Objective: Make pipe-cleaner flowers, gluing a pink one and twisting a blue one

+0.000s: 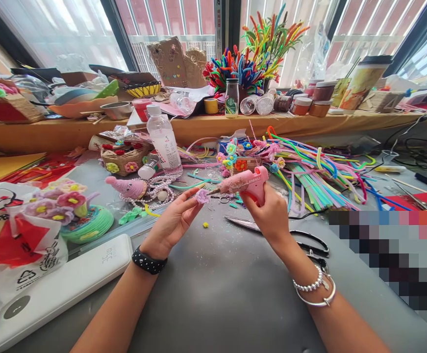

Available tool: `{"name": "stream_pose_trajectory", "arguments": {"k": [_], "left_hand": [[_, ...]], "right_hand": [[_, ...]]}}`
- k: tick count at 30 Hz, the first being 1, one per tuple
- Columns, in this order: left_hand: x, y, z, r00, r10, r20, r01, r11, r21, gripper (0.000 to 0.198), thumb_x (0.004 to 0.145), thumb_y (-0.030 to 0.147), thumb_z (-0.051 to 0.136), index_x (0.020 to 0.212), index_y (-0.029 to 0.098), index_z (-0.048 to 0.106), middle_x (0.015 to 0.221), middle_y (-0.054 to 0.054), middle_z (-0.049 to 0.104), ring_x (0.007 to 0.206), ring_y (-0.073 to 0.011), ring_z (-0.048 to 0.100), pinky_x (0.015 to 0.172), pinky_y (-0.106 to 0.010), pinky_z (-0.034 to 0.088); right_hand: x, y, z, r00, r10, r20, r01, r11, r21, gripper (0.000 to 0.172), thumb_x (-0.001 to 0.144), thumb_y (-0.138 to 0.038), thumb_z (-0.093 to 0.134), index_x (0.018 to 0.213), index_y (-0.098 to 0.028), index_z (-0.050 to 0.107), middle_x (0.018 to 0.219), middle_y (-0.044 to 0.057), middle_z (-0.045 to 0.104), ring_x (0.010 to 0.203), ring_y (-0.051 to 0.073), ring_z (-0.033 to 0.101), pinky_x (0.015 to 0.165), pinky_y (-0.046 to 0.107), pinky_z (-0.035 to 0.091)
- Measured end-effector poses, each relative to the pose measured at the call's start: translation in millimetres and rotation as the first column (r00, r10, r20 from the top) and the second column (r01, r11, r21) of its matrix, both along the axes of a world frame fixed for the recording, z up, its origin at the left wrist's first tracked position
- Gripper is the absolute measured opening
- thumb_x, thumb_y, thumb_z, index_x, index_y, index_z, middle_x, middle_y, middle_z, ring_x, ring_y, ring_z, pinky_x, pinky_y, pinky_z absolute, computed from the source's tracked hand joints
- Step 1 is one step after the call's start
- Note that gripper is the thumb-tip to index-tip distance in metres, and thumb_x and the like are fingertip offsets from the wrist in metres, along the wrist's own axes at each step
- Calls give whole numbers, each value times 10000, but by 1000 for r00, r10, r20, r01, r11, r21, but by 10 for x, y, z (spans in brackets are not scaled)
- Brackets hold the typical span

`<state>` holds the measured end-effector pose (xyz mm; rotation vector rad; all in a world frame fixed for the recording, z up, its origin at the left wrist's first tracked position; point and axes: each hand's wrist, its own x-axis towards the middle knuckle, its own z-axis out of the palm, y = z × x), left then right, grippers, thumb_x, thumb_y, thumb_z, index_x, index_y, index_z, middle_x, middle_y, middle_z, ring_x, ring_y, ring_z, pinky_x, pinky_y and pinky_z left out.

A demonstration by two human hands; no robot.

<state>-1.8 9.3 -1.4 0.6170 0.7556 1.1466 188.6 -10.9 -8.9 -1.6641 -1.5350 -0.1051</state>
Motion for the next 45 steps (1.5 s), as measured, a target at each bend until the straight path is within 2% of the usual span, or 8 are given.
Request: {"name": "stream_pose_trajectory", "arguments": {"k": [17,22,27,33,38,45], "left_hand": [[10,-7,12,1000,-3,1,3,1000,3,260,663,39,586,901,130,534,819,-26,606,713,-59,589,727,-128,471],[13,-4,24,1000,8,-7,-8,1000,-10,245,675,36,572,901,119,529,811,-32,604,703,-60,590,700,-122,475],[15,-3,24,1000,15,-3,-15,1000,-3,241,670,33,575,890,123,534,805,-27,602,707,-61,591,706,-124,476],[15,-7,33,999,42,8,-42,999,-4,244,657,15,577,873,123,543,800,-25,603,699,-61,591,728,-136,475],[16,-2,36,998,61,16,-61,998,-10,254,652,0,573,875,117,540,800,-29,602,693,-63,592,707,-130,480],[18,-1,29,996,80,31,-80,997,9,244,651,-1,575,860,119,534,813,-18,595,700,-54,590,699,-121,481]], "right_hand": [[37,36,-21,1000,31,-2,-31,1000,-5,341,701,-524,473,616,-195,454,462,-38,419,398,103,333,407,218,266],[9,16,-2,1000,2,-4,-2,1000,-2,350,660,-537,507,612,-198,435,446,-46,406,390,108,360,404,221,276],[0,1,29,1000,12,1,-12,999,34,385,596,-548,561,693,-199,432,481,-43,446,415,126,405,422,237,301],[32,7,8,998,26,57,-31,996,83,268,699,-440,505,645,-213,374,492,-47,392,421,120,361,432,242,276],[47,14,-10,994,50,98,-60,993,104,233,730,-371,481,624,-217,342,475,-59,336,410,117,324,438,245,265],[68,30,-38,994,45,99,-57,991,120,211,753,-374,456,646,-213,370,513,-39,376,436,128,346,443,249,263]]}}
